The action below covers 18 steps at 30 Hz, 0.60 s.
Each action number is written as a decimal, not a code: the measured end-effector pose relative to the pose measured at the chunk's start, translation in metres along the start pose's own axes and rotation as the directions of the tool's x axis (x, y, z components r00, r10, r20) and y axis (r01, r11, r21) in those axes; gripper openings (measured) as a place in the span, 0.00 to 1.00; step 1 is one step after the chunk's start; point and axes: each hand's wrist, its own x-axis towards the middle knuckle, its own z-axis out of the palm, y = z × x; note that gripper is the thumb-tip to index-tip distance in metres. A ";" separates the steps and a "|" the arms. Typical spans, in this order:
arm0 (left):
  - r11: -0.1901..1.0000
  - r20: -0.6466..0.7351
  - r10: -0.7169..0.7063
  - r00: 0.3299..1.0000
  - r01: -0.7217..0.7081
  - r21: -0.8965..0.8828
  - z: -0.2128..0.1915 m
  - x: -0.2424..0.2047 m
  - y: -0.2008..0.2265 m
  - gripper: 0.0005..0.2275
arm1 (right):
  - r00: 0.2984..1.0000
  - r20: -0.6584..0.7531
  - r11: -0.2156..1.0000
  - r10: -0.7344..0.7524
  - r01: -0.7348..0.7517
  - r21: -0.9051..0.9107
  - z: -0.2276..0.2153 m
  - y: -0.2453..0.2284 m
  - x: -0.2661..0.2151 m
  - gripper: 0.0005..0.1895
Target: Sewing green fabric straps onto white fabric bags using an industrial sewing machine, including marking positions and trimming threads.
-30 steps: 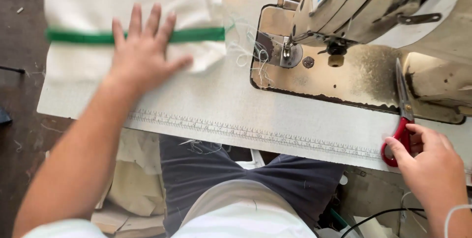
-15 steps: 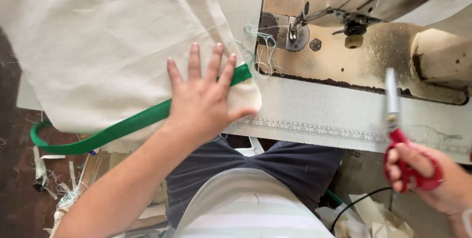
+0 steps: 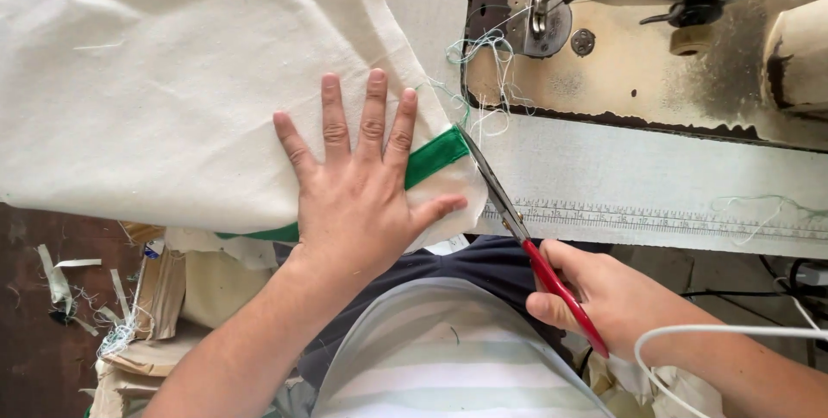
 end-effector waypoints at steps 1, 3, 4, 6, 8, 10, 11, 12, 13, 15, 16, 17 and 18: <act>1.000 -0.003 0.000 1.000 0.000 -0.025 -0.001 0.000 0.001 0.53 | 0.998 -0.045 0.992 0.041 -0.046 -0.118 -0.001 -0.010 -0.001 0.26; 0.999 -0.025 0.013 1.000 -0.014 -0.037 -0.004 0.000 0.000 0.53 | 0.996 -0.061 0.984 0.070 -0.079 -0.161 0.001 -0.016 0.003 0.25; 0.999 -0.050 0.025 0.998 -0.027 -0.043 -0.006 -0.001 0.000 0.54 | 0.993 -0.078 0.973 0.093 -0.108 -0.204 0.003 -0.019 0.005 0.25; 0.998 -0.050 0.028 0.998 -0.030 -0.047 -0.005 -0.001 0.000 0.54 | 0.991 -0.083 0.972 0.109 -0.124 -0.197 0.004 -0.022 0.005 0.23; 0.998 -0.057 0.028 0.998 -0.030 -0.047 -0.005 0.000 0.000 0.54 | 0.989 -0.091 0.972 0.118 -0.134 -0.193 0.005 -0.020 0.007 0.21; 0.997 -0.032 0.021 0.999 -0.023 -0.067 -0.007 -0.001 0.000 0.53 | 0.992 -0.089 0.989 0.090 -0.100 -0.111 0.007 -0.012 0.009 0.25; 0.998 -0.034 0.021 0.999 -0.023 -0.066 -0.007 -0.001 0.000 0.53 | 0.992 -0.090 0.989 0.088 -0.098 -0.111 0.008 -0.011 0.010 0.25; 0.998 -0.022 0.019 1.000 -0.021 -0.060 -0.008 -0.001 0.000 0.53 | 0.994 -0.076 0.997 0.076 -0.075 0.017 0.009 -0.009 0.009 0.24; 0.998 -0.011 0.020 1.000 -0.021 -0.055 -0.008 0.000 0.001 0.53 | 0.996 -0.066 0.988 0.063 -0.052 0.148 0.010 -0.007 0.009 0.22; 0.998 -0.033 0.023 0.999 -0.024 -0.053 -0.006 -0.001 0.001 0.54 | 0.993 -0.071 0.983 0.090 -0.077 0.169 0.008 -0.010 0.007 0.19; 0.998 -0.052 0.023 0.998 -0.025 -0.052 -0.005 -0.001 0.001 0.54 | 0.990 -0.073 0.977 0.118 -0.103 0.188 0.008 -0.011 0.006 0.17; 0.998 -0.054 0.024 0.998 -0.026 -0.048 -0.005 -0.001 0.001 0.54 | 0.991 -0.074 0.977 0.115 -0.100 0.189 0.009 0.004 0.014 0.17; 0.999 -0.047 0.022 0.999 -0.024 -0.039 -0.005 -0.002 0.001 0.54 | 0.998 -0.058 0.942 0.028 -0.007 0.336 0.010 0.019 0.023 0.15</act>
